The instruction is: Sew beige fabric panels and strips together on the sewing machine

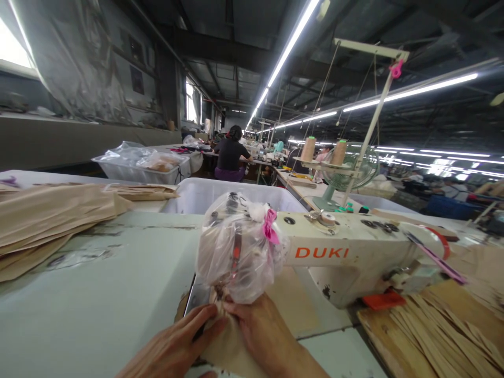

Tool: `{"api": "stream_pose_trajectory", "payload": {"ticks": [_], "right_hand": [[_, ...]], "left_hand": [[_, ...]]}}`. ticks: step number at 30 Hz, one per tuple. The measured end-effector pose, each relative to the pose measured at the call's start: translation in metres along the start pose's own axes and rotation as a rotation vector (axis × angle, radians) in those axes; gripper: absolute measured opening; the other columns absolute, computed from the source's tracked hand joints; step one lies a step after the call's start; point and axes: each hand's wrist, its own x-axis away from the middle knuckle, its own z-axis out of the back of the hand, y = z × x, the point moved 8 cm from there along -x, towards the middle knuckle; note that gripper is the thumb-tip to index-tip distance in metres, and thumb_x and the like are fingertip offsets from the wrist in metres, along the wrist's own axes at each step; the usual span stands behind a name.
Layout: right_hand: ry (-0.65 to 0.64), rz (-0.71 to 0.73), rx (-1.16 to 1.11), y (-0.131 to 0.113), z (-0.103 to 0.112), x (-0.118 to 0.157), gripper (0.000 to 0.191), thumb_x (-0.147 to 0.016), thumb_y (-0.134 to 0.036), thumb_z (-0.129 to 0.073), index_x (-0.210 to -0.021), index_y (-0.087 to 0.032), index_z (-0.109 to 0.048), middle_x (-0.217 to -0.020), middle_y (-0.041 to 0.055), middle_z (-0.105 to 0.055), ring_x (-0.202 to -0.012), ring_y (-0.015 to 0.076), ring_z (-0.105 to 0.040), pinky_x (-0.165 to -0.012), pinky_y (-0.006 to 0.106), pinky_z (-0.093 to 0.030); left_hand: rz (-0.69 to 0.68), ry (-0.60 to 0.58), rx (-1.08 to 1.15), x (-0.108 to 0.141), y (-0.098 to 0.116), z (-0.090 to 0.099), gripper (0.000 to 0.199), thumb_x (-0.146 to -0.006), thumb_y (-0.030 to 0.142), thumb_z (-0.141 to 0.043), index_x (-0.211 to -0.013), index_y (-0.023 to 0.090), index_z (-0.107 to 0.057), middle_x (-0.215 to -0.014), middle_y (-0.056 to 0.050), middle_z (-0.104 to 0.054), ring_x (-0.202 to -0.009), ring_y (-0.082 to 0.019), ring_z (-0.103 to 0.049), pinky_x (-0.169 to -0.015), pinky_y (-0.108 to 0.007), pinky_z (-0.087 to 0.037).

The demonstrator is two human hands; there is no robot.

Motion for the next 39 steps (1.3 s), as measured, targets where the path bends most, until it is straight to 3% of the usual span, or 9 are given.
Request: {"api": "stream_pose_trajectory", "payload": {"ticks": [7, 12, 15, 20, 28, 33, 39], "right_hand": [[0.006, 0.028, -0.113, -0.008, 0.007, -0.004, 0.039, -0.097, -0.014, -0.057, -0.126, -0.037, -0.069, -0.128, -0.0031, -0.070, -0.125, 0.0192, -0.060, -0.112, 0.033, -0.042], [0.043, 0.037, -0.173, -0.012, 0.014, -0.010, 0.044, -0.096, -0.012, -0.057, -0.131, -0.037, -0.065, -0.139, -0.0041, -0.062, -0.131, 0.0155, -0.056, -0.111, 0.027, -0.042], [0.046, -0.002, -0.139, -0.008, 0.015, -0.009, 0.048, -0.092, -0.007, -0.055, -0.128, -0.036, -0.068, -0.136, -0.0025, -0.065, -0.129, 0.0190, -0.059, -0.109, 0.030, -0.045], [0.039, -0.063, -0.016, 0.003, 0.008, -0.001, 0.057, -0.085, -0.004, -0.050, -0.131, -0.033, -0.066, -0.134, 0.0005, -0.066, -0.124, 0.0251, -0.062, -0.106, 0.039, -0.050], [0.044, -0.046, 0.018, 0.008, 0.005, 0.002, 0.049, -0.089, -0.008, -0.048, -0.130, -0.027, -0.066, -0.131, 0.0059, -0.067, -0.125, 0.0260, -0.060, -0.109, 0.041, -0.047], [0.119, 0.008, 0.023, 0.012, 0.005, 0.006, 0.049, -0.093, -0.013, -0.049, -0.140, -0.023, -0.057, -0.133, 0.0108, -0.065, -0.128, 0.0272, -0.058, -0.110, 0.045, -0.046], [0.039, 0.018, -0.030, 0.018, 0.009, 0.004, 0.046, -0.093, -0.016, -0.051, -0.137, -0.025, -0.058, -0.137, 0.0083, -0.063, -0.127, 0.0276, -0.058, -0.109, 0.046, -0.046]], "left_hand": [[-0.037, 0.012, -0.112, -0.005, -0.011, -0.007, 0.078, -0.080, 0.041, -0.072, -0.151, 0.028, -0.043, -0.136, -0.006, -0.066, -0.109, -0.025, -0.072, -0.088, -0.026, -0.060], [0.056, -0.103, -0.055, -0.001, -0.020, -0.014, 0.070, -0.084, 0.043, -0.068, -0.150, 0.033, -0.046, -0.144, -0.005, -0.059, -0.118, -0.029, -0.067, -0.094, -0.033, -0.057], [0.089, -0.171, -0.023, -0.002, -0.023, -0.015, 0.063, -0.087, 0.045, -0.065, -0.147, 0.032, -0.051, -0.146, -0.006, -0.057, -0.120, -0.031, -0.064, -0.095, -0.036, -0.055], [0.132, -0.157, 0.045, -0.001, -0.026, -0.015, 0.068, -0.086, 0.039, -0.067, -0.150, 0.034, -0.046, -0.148, -0.004, -0.055, -0.125, -0.030, -0.061, -0.100, -0.036, -0.051], [0.060, -0.078, -0.055, -0.003, -0.021, -0.013, 0.077, -0.084, 0.048, -0.071, -0.153, 0.029, -0.042, -0.142, -0.010, -0.061, -0.119, -0.032, -0.066, -0.090, -0.040, -0.060], [0.115, -0.138, 0.037, -0.005, -0.022, -0.016, 0.070, -0.088, 0.049, -0.067, -0.152, 0.032, -0.044, -0.144, -0.010, -0.060, -0.124, -0.033, -0.063, -0.095, -0.044, -0.058], [0.160, -0.146, 0.100, -0.008, -0.020, -0.016, 0.064, -0.089, 0.041, -0.066, -0.149, 0.030, -0.046, -0.147, -0.006, -0.055, -0.130, -0.029, -0.057, -0.105, -0.039, -0.053]]}}
